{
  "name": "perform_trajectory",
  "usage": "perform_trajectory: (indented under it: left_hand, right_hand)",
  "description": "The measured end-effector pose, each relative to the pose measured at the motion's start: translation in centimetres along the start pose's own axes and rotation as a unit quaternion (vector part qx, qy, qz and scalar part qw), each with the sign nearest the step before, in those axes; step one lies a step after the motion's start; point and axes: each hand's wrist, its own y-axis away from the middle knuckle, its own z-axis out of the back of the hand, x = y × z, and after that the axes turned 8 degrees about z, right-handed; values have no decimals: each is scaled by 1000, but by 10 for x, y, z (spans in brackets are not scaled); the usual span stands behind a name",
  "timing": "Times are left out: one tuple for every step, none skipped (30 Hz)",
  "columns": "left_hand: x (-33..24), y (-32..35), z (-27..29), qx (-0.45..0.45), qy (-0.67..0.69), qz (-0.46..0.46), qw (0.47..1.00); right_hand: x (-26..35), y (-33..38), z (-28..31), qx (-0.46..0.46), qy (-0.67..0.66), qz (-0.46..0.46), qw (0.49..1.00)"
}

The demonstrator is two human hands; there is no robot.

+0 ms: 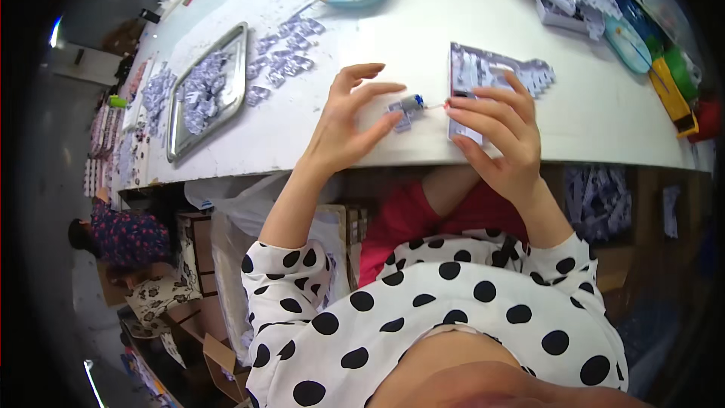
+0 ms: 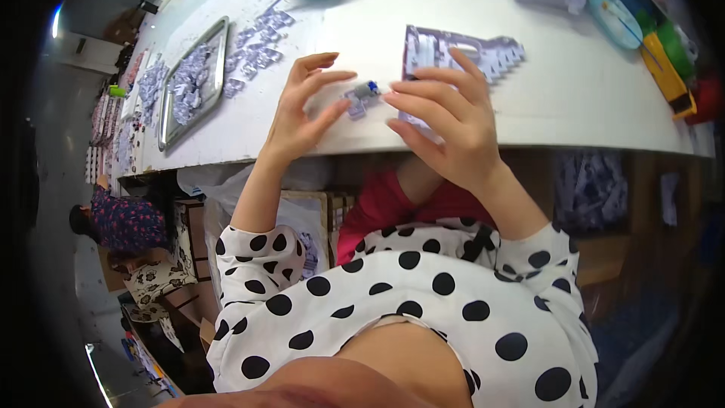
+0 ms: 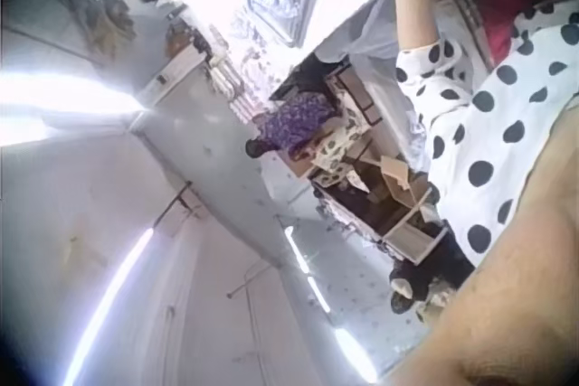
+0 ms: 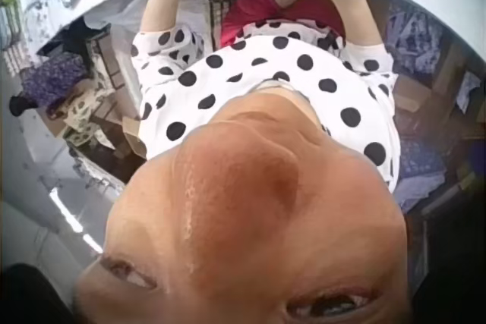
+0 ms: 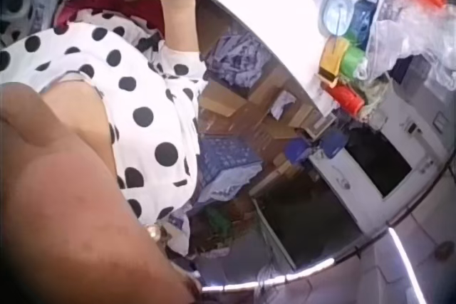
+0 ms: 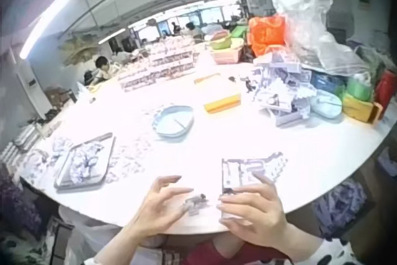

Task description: The person assembles plastic toy gun sections by hand, adding small components to them and organizing the finished sections.

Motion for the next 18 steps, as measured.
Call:
perform_trajectory:
  left_hand:
    - [8, -5, 2, -51, 34, 25, 998]
    - [17, -12, 4, -102, 70, 48, 991]
    - [40, -34, 27, -180, 87, 37, 979]
    - [63, -45, 41, -228, 69, 63, 969]
    - [83, -56, 54, -269, 66, 97, 956]
    - [106, -67, 73, -305, 25, 109, 946]
    - [126, -81, 88, -322, 23, 122, 939]
    - [139, -87, 112, -325, -28, 151, 933]
    - [153, -100, 119, -329, -29, 143, 933]
    - [166, -111, 123, -303, -71, 189, 931]
    - [177, -123, 126, -277, -112, 233, 925]
    - [191, -138, 124, -252, -158, 237, 925]
    - [206, -152, 121, -227, -205, 241, 921]
    - [227, -160, 120, -217, -219, 237, 921]
    - [245, -171, 115, -212, -235, 189, 930]
    - [256, -183, 107, -188, -254, 186, 930]
    - [266, -193, 99, -166, -274, 181, 930]
    - [283, -192, 104, -144, -290, 193, 926]
  right_hand:
    - [-3, 12, 0, -19, 11, -4, 1000]
    - [-7, 25, 0, -27, 30, -9, 999]
    - [-7, 19, -10, -41, 34, -6, 999]
    - [-6, 23, -9, -60, 45, -11, 997]
    - [-6, 27, -8, -79, 56, -15, 995]
    - [-3, 28, -7, -77, 76, -8, 994]
    - [-2, 30, -10, -83, 77, -2, 994]
    - [4, 28, -13, -84, 93, 14, 992]
    - [4, 31, -15, -78, 119, 25, 989]
    - [3, 35, -19, -82, 137, 35, 987]
    - [2, 35, -20, -88, 142, 40, 985]
    - [0, 36, -20, -93, 137, 33, 986]
    - [-1, 37, -19, -100, 132, 26, 986]
    - [0, 37, -18, -90, 127, 17, 988]
    - [1, 38, -15, -99, 134, 19, 986]
    - [0, 40, -13, -88, 136, 20, 987]
    - [-1, 41, -13, -79, 140, 22, 987]
    - [1, 41, -16, -74, 136, 24, 988]
